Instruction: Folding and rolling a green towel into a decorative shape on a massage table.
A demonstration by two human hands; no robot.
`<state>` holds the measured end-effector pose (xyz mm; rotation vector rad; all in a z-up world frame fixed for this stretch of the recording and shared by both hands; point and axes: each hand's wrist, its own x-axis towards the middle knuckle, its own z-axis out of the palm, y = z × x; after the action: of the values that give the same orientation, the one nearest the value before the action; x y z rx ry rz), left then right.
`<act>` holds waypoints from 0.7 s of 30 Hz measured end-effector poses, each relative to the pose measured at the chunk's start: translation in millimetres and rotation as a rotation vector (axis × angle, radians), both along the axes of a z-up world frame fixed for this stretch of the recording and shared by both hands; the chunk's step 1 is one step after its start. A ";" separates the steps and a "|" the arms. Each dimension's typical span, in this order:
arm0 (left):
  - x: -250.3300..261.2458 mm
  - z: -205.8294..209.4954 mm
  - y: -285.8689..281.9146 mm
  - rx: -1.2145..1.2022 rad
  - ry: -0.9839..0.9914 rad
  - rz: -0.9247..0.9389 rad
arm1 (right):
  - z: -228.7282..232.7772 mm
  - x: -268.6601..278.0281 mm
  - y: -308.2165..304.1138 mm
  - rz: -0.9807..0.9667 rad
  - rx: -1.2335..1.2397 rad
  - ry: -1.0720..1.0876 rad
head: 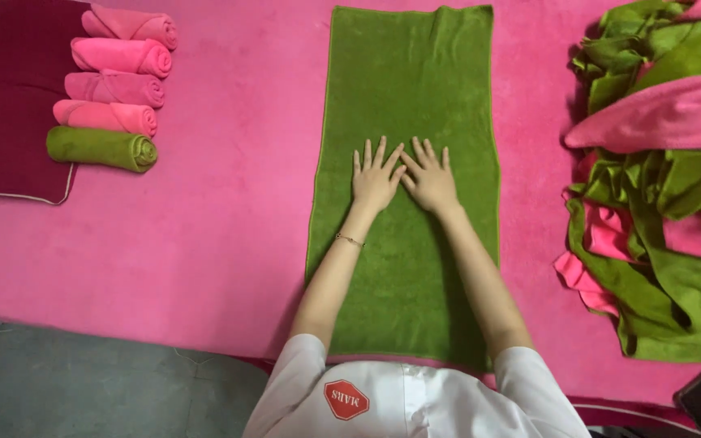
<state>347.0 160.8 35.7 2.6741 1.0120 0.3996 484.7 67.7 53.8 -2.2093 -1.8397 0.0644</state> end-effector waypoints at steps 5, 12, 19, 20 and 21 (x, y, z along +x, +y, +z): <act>-34.8 8.5 50.7 -0.094 0.123 0.155 | 19.7 74.2 -10.7 -0.171 -0.020 -0.076; -96.6 -7.7 115.1 0.041 0.100 0.415 | 11.8 190.5 -57.9 -0.496 -0.148 0.014; -96.7 1.8 113.3 -0.039 0.106 0.503 | -24.0 107.5 26.5 -0.199 0.216 -0.186; -97.3 0.2 114.6 -0.067 0.108 0.495 | 8.5 58.3 56.6 0.037 0.232 -0.120; -98.8 -0.4 112.4 -0.064 0.114 0.494 | 2.2 42.9 67.7 0.035 0.233 -0.114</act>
<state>248.2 273.2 35.4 2.3896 1.6929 0.2990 527.6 135.5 56.0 -2.0587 -1.8387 -0.2617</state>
